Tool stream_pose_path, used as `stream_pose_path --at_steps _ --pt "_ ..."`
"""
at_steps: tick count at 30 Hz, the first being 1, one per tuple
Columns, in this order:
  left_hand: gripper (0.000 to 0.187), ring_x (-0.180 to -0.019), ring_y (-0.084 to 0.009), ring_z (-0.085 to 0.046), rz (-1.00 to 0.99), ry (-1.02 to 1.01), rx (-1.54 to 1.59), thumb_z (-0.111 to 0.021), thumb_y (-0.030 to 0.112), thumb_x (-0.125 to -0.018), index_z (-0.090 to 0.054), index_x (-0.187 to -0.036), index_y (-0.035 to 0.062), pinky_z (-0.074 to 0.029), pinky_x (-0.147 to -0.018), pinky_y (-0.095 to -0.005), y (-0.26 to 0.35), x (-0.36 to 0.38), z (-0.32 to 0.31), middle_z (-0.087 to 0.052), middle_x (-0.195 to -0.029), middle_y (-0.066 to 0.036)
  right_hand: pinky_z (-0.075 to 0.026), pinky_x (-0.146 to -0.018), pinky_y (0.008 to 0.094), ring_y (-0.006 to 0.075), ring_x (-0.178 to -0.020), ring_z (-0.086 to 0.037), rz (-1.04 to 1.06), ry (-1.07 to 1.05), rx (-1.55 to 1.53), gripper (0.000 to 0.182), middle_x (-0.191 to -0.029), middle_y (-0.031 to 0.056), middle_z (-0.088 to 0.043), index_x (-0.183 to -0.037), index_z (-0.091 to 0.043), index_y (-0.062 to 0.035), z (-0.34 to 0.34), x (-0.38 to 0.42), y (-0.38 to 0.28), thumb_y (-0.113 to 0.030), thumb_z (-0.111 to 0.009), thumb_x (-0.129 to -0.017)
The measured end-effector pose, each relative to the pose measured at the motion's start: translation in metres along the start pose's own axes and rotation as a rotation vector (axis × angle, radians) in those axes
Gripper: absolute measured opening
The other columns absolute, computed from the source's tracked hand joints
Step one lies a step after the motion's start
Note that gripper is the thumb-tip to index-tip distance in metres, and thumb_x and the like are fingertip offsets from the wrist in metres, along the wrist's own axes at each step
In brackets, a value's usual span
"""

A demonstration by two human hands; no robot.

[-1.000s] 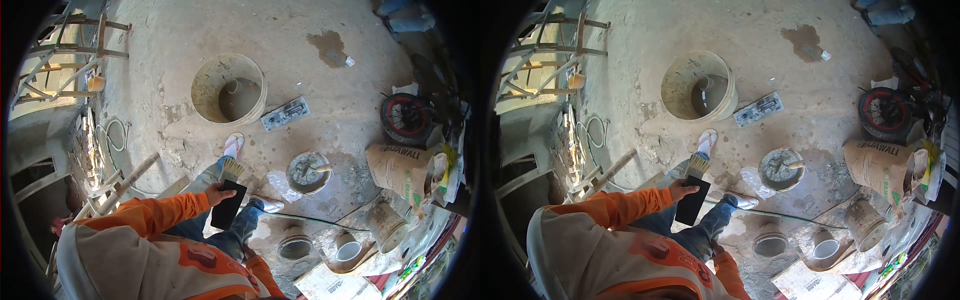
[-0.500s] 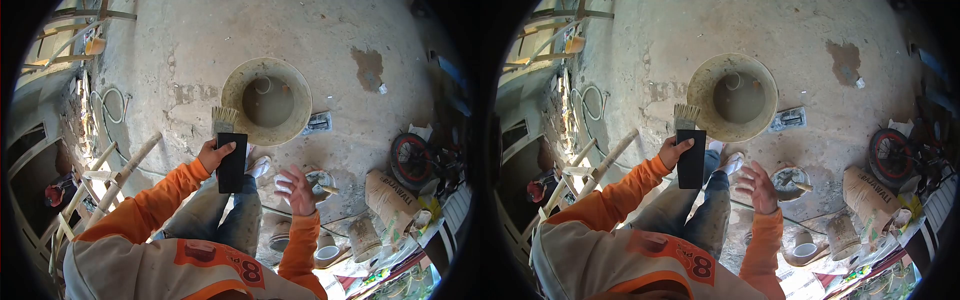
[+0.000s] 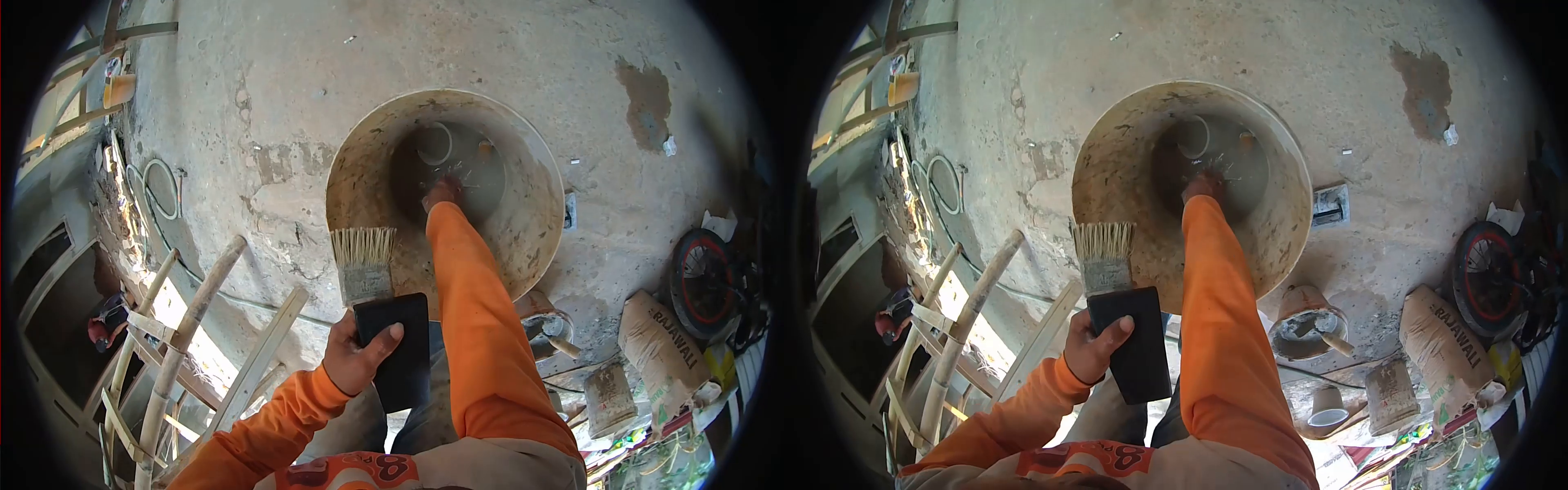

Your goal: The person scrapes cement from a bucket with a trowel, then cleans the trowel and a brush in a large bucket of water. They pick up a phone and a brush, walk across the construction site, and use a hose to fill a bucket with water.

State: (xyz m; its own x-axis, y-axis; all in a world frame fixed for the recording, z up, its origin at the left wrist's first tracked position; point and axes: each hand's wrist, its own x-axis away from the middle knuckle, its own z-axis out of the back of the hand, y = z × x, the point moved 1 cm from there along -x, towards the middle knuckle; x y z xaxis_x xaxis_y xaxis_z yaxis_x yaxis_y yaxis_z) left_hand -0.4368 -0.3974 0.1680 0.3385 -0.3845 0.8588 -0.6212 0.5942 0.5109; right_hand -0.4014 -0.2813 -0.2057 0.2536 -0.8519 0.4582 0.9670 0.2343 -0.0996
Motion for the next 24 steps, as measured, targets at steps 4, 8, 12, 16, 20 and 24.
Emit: stream_pose_path --at_steps 4,8,12,16,20,24 --pt "0.030 -0.077 -0.0108 -0.059 0.098 0.026 0.027 -0.062 0.016 -0.084 -0.053 -0.106 -0.0012 -0.049 -0.069 -0.0246 -0.007 0.008 0.002 -0.063 -0.087 -0.006 -0.039 -0.095 0.0395 0.0310 -0.118 -0.042 0.221 -0.727 -0.078 0.059 -0.122 0.0202 -0.047 -0.121 -0.044 -0.0088 -0.024 0.006 -0.003 -0.012 -0.068 -0.066" --pt "0.029 -0.078 -0.0107 -0.059 0.087 0.048 0.029 -0.063 0.016 -0.084 -0.053 -0.105 -0.0017 -0.048 -0.070 -0.0248 -0.002 0.011 -0.002 -0.063 -0.086 -0.006 -0.032 -0.098 0.0402 0.0294 -0.128 -0.026 -0.137 -0.216 -0.570 0.058 -0.131 0.0158 -0.038 -0.118 -0.044 -0.0093 -0.003 0.010 -0.024 -0.007 -0.066 -0.065" --pt "0.031 -0.077 -0.0106 -0.059 0.015 0.049 -0.007 -0.063 0.017 -0.083 -0.053 -0.105 -0.0022 -0.048 -0.070 -0.0247 -0.009 0.012 -0.001 -0.063 -0.087 -0.006 -0.028 -0.099 0.0413 0.0270 -0.129 -0.025 0.015 -0.314 -0.172 0.053 -0.129 0.0131 -0.041 -0.118 -0.045 -0.0107 0.022 -0.004 -0.035 -0.010 -0.062 -0.068" --pt "0.031 -0.077 -0.0106 -0.059 0.063 0.066 -0.008 -0.064 0.017 -0.083 -0.054 -0.104 -0.0023 -0.048 -0.070 -0.0245 -0.008 0.018 0.000 -0.063 -0.087 -0.007 -0.024 -0.101 0.0465 0.0278 -0.126 -0.029 0.357 -0.417 0.103 0.046 -0.133 0.0094 -0.039 -0.122 -0.046 -0.0181 -0.014 0.010 -0.012 -0.021 -0.054 -0.078" --pt "0.031 -0.077 -0.0108 -0.059 0.093 0.067 0.015 -0.063 0.016 -0.082 -0.053 -0.105 -0.0022 -0.048 -0.070 -0.0245 -0.005 0.017 -0.003 -0.063 -0.088 -0.007 -0.018 -0.101 0.0545 0.0252 -0.128 -0.027 0.466 -0.690 0.483 0.046 -0.136 0.0058 -0.038 -0.129 -0.044 -0.0240 0.033 0.000 -0.014 -0.027 -0.047 -0.083" --pt "0.030 -0.077 -0.0109 -0.059 0.059 0.039 -0.008 -0.063 0.015 -0.082 -0.053 -0.105 -0.0022 -0.048 -0.070 -0.0243 0.007 0.017 -0.011 -0.062 -0.089 -0.007 -0.016 -0.102 0.0578 0.0229 -0.131 -0.026 0.469 -0.748 0.597 0.046 -0.137 0.0043 -0.038 -0.130 -0.044 -0.0240 0.042 0.000 0.002 -0.033 -0.046 -0.085"
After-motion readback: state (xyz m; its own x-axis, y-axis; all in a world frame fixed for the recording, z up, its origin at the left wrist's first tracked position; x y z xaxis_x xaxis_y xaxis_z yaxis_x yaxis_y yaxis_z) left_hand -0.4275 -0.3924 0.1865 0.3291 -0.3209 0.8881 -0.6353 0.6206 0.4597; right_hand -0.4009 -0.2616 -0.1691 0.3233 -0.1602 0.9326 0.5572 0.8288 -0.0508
